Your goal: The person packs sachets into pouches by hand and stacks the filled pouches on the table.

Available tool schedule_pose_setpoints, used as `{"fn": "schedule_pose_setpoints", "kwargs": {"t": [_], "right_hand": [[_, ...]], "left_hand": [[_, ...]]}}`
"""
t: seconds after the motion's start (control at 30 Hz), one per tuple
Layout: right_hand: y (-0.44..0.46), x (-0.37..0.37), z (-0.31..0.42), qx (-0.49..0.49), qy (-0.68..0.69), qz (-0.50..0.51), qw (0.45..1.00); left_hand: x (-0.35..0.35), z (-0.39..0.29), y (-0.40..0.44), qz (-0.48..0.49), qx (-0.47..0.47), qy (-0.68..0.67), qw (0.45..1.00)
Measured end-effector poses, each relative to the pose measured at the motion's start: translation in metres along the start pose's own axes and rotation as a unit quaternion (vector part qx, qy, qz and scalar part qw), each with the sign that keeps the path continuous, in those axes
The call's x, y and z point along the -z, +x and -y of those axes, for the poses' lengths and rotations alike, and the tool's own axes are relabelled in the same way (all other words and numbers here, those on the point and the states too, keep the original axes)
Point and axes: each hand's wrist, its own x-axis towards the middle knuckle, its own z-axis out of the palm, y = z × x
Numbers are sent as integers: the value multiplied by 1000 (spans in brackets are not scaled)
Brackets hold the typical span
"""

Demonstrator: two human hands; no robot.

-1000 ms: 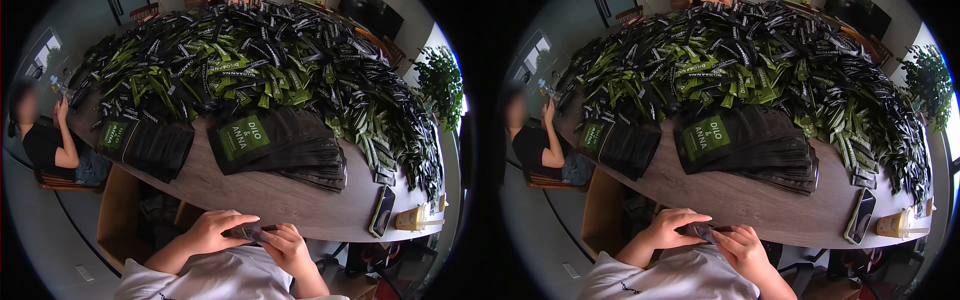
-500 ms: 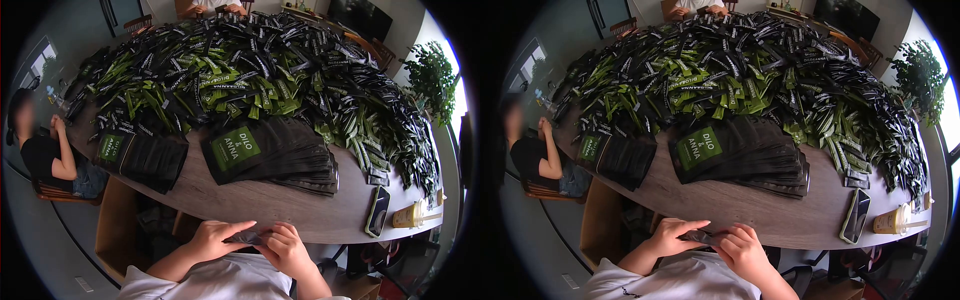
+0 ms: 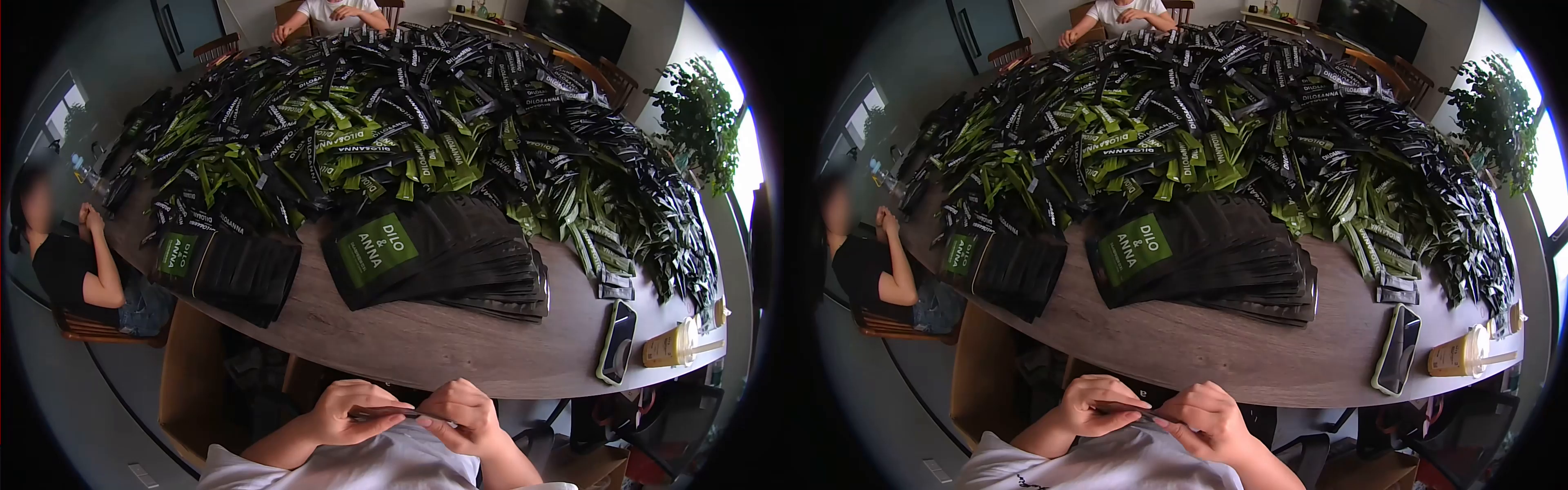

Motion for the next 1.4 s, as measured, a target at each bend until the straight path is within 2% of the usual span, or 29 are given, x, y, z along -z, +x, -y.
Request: {"fn": "schedule_pose_setpoints", "kwargs": {"t": [0.13,0.23,0.27,0.33,0.43,0.5,0.53,0.6,0.67,0.7,0.73,0.77,0.8,0.83,0.87,0.97,1.07,1.13,1.17,1.23,1.27,1.33,1.37,1.4], "right_hand": [[11,-8,3,19,-17,13,1000],[15,-13,0,27,26,-35,999],[14,-14,-3,44,36,-35,998],[14,-13,-6,61,47,-36,996],[15,-11,-8,76,19,-4,997],[23,-11,-8,93,1,38,995],[28,-9,-6,93,2,34,995],[46,1,0,144,-110,121,976],[66,34,-9,112,-212,116,964],[79,56,-20,98,-223,43,969],[92,81,-36,85,-309,-19,947],[105,109,-55,69,-386,-59,918],[115,130,-70,5,-458,-64,887],[120,144,-88,-49,-533,-51,843],[125,156,-106,-49,-551,-17,833],[140,174,-127,-52,-579,69,810],[151,176,-127,-31,-580,72,811],[153,178,-124,7,-605,89,791],[153,180,-129,66,-632,82,768],[156,179,-131,99,-610,64,784],[156,176,-127,125,-578,21,806],[160,174,-126,129,-481,-115,860],[161,174,-122,119,-438,-189,871],[159,174,-119,60,-327,-262,906]], "left_hand": [[9,-4,-1,13,-22,50,998],[9,-7,0,28,-34,92,995],[9,-7,0,30,-56,96,993],[13,-7,-2,52,-37,62,996],[20,-6,-6,93,-6,26,995],[26,-11,-3,66,-49,73,994],[34,-14,-3,84,-41,83,992],[55,-21,-11,119,-19,96,988],[91,-33,-27,148,75,106,980],[109,-37,-41,159,142,170,962],[125,-36,-59,148,227,266,925],[137,-37,-75,142,261,343,891],[142,-37,-86,135,293,416,850],[138,-39,-90,91,336,368,862],[131,-43,-89,46,377,316,870],[111,-47,-65,66,336,170,924],[106,-37,-57,47,258,219,940],[101,-34,-42,33,221,244,944],[97,-30,-33,27,195,253,947],[88,-18,-11,14,105,272,956],[82,-11,3,6,50,298,953],[69,6,30,-12,1,315,949],[61,13,45,-26,-16,326,945],[55,23,58,-34,-35,333,942]]}}
